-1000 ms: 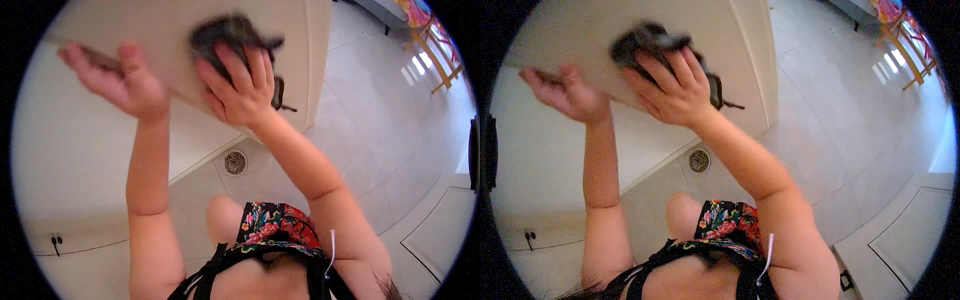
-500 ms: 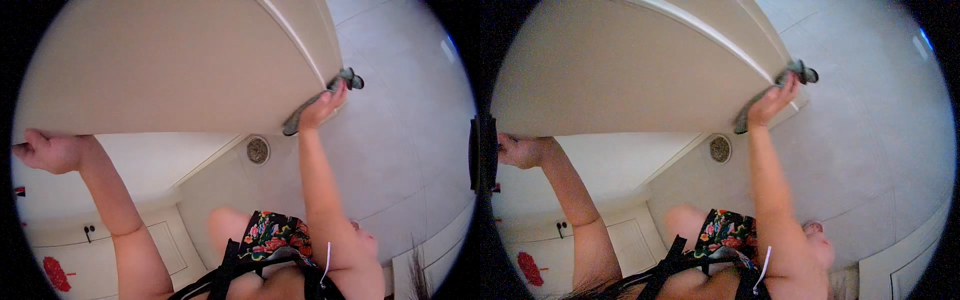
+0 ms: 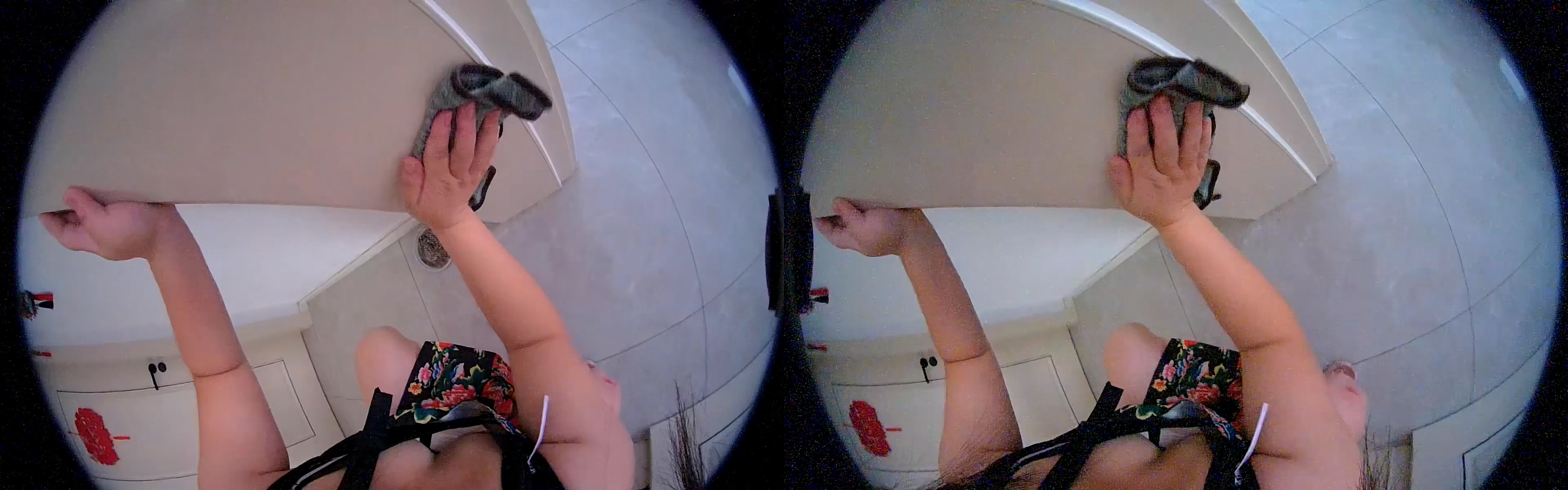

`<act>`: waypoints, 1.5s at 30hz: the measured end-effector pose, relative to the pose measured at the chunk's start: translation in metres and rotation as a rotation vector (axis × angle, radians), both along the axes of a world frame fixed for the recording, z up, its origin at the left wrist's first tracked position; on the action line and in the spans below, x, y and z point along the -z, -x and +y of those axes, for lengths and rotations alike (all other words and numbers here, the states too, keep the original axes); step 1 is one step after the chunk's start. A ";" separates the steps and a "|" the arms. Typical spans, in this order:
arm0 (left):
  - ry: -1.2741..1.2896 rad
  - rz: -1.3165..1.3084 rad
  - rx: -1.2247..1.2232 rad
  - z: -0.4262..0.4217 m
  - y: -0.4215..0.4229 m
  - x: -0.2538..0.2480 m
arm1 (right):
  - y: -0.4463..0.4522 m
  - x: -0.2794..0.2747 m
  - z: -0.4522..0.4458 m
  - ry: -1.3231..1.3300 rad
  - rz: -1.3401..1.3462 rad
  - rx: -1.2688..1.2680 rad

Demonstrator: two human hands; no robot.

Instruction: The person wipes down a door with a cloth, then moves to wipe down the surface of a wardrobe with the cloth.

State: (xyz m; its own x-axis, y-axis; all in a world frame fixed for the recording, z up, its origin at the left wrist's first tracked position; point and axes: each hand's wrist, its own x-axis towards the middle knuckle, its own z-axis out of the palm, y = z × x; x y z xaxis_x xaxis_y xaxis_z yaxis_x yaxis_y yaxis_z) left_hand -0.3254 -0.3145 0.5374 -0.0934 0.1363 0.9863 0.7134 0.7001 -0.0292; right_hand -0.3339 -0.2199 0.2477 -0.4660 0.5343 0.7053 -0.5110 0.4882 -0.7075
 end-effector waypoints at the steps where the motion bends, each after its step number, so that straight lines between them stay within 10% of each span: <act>1: 0.004 0.002 0.003 -0.002 -0.001 -0.001 | -0.002 0.008 0.000 0.004 0.002 0.003; 6: -0.036 -0.067 -0.042 -0.020 -0.003 0.004 | -0.025 0.143 -0.041 -0.196 0.054 -0.033; 12: 0.027 -0.114 -0.056 -0.015 0.000 0.007 | -0.009 0.050 -0.025 0.140 -0.092 -0.017; 20: -0.015 -0.127 -0.059 -0.019 0.024 0.028 | -0.003 0.111 -0.027 -0.068 0.004 -0.017; 26: 0.037 -0.146 0.012 -0.019 0.011 0.010 | 0.011 0.028 0.001 0.068 0.014 0.031; 35: -0.012 -0.091 0.025 -0.022 0.029 0.046 | -0.011 0.232 -0.053 0.281 -0.352 0.054; 39: 0.046 -0.084 0.017 -0.016 0.024 0.036 | 0.023 0.128 -0.003 0.457 -0.352 0.132; 45: 0.002 0.067 -0.200 -0.005 0.031 0.007 | 0.020 -0.068 -0.017 0.015 0.035 -0.025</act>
